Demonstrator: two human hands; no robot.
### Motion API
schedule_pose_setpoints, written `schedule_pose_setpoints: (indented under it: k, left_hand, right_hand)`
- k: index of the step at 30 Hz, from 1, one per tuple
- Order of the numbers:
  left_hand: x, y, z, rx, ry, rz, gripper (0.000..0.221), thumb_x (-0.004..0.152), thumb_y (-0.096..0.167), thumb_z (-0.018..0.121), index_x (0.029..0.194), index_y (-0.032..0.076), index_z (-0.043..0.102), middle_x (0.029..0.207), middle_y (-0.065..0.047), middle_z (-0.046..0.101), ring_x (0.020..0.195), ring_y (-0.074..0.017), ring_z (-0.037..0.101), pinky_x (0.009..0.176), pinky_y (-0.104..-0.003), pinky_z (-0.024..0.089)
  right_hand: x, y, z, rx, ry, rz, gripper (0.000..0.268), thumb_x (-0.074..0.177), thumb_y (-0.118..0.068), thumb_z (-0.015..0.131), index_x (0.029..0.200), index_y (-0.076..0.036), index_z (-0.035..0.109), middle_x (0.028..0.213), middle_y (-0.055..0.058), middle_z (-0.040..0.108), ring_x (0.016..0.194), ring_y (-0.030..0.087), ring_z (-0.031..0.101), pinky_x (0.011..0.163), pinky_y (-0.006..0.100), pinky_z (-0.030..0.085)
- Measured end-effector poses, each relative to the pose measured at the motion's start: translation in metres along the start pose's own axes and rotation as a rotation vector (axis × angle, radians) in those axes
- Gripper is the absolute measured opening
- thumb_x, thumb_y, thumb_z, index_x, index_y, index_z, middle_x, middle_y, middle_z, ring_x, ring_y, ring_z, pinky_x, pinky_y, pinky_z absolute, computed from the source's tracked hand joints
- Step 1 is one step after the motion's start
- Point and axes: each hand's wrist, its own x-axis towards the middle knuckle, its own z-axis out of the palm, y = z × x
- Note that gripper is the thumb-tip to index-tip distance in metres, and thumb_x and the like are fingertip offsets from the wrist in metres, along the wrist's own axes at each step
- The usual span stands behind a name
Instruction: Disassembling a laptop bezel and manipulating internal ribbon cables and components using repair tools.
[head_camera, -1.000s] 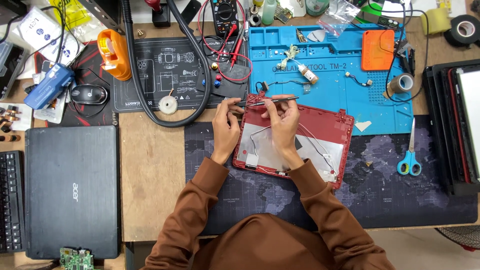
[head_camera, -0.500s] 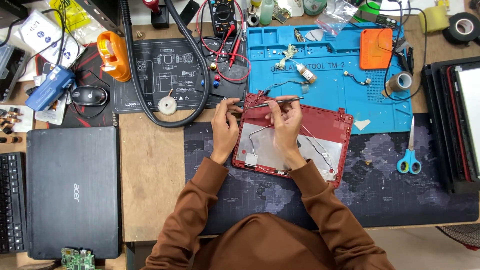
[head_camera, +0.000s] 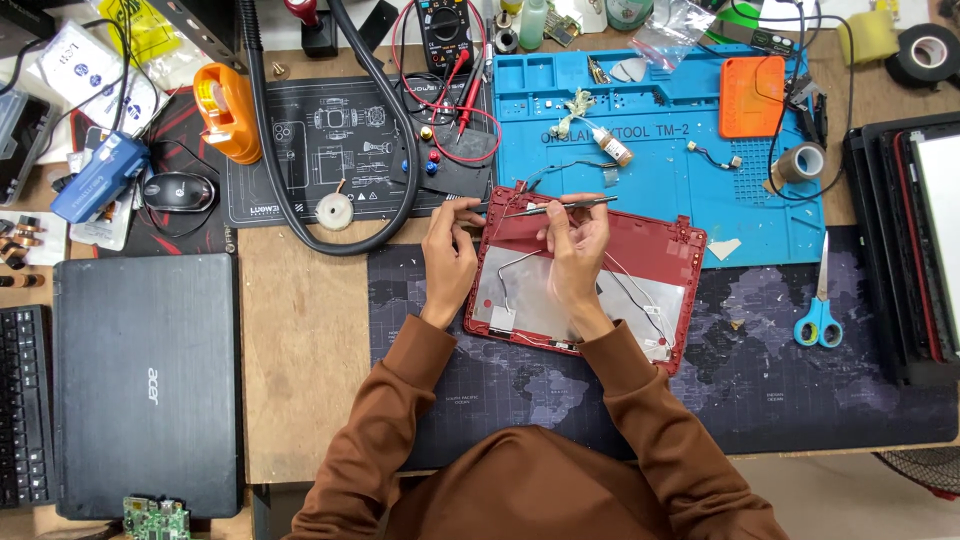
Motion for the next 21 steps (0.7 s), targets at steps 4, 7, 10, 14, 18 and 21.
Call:
schedule_pose_setpoints:
  k: [4, 7, 10, 14, 18, 21]
  left_hand:
    - [0.001, -0.003, 0.000, 0.000, -0.001, 0.000, 0.047, 0.091, -0.012, 0.038, 0.115, 0.017, 0.066, 0.085, -0.004, 0.069, 0.092, -0.0313, 0.068, 0.087, -0.039, 0.054]
    - [0.001, -0.002, -0.001, 0.007, -0.005, 0.002, 0.047, 0.091, -0.012, 0.037, 0.115, 0.017, 0.066, 0.085, -0.004, 0.069, 0.091, -0.0301, 0.069, 0.086, -0.039, 0.054]
    - [0.002, 0.000, -0.001, -0.002, -0.003, 0.000, 0.048, 0.090, -0.012, 0.037, 0.114, 0.016, 0.067, 0.085, -0.004, 0.068, 0.092, -0.0302, 0.070, 0.086, -0.039, 0.055]
    - [0.001, -0.004, 0.000, 0.000, -0.002, 0.015, 0.047, 0.090, -0.013, 0.038, 0.114, 0.016, 0.067, 0.084, -0.004, 0.068, 0.093, -0.0319, 0.068, 0.088, -0.039, 0.053]
    - [0.001, -0.003, 0.000, 0.011, 0.001, 0.026, 0.047, 0.090, -0.013, 0.039, 0.113, 0.015, 0.068, 0.084, -0.005, 0.067, 0.093, -0.0301, 0.068, 0.088, -0.038, 0.054]
    - [0.000, 0.001, 0.000, 0.032, -0.005, 0.041, 0.044, 0.090, -0.013, 0.040, 0.112, 0.013, 0.068, 0.084, -0.006, 0.068, 0.093, -0.0309, 0.067, 0.088, -0.037, 0.054]
  right_hand:
    - [0.000, 0.000, 0.001, -0.003, 0.001, 0.002, 0.013, 0.101, -0.005, 0.064, 0.107, -0.003, 0.053, 0.090, 0.018, 0.070, 0.042, 0.001, 0.042, 0.054, 0.024, 0.056]
    - [-0.001, -0.002, 0.002, -0.010, -0.012, 0.003, 0.014, 0.101, -0.006, 0.065, 0.107, -0.004, 0.053, 0.091, 0.018, 0.070, 0.042, 0.000, 0.041, 0.054, 0.023, 0.056]
    - [0.000, -0.002, 0.003, -0.004, -0.007, -0.001, 0.013, 0.101, -0.005, 0.064, 0.107, -0.003, 0.052, 0.091, 0.019, 0.070, 0.040, -0.001, 0.040, 0.053, 0.023, 0.056]
    - [0.001, 0.000, 0.002, 0.000, -0.004, -0.003, 0.013, 0.101, -0.005, 0.064, 0.106, -0.004, 0.053, 0.091, 0.019, 0.070, 0.041, 0.001, 0.043, 0.055, 0.024, 0.056]
    - [-0.001, -0.012, 0.011, -0.009, -0.020, 0.015, 0.015, 0.100, -0.007, 0.066, 0.107, -0.005, 0.054, 0.093, 0.018, 0.070, 0.046, 0.005, 0.053, 0.059, 0.027, 0.058]
    - [0.001, -0.018, 0.008, -0.044, 0.000, 0.033, 0.016, 0.099, -0.008, 0.068, 0.109, -0.004, 0.055, 0.096, 0.017, 0.071, 0.053, 0.008, 0.062, 0.063, 0.026, 0.058]
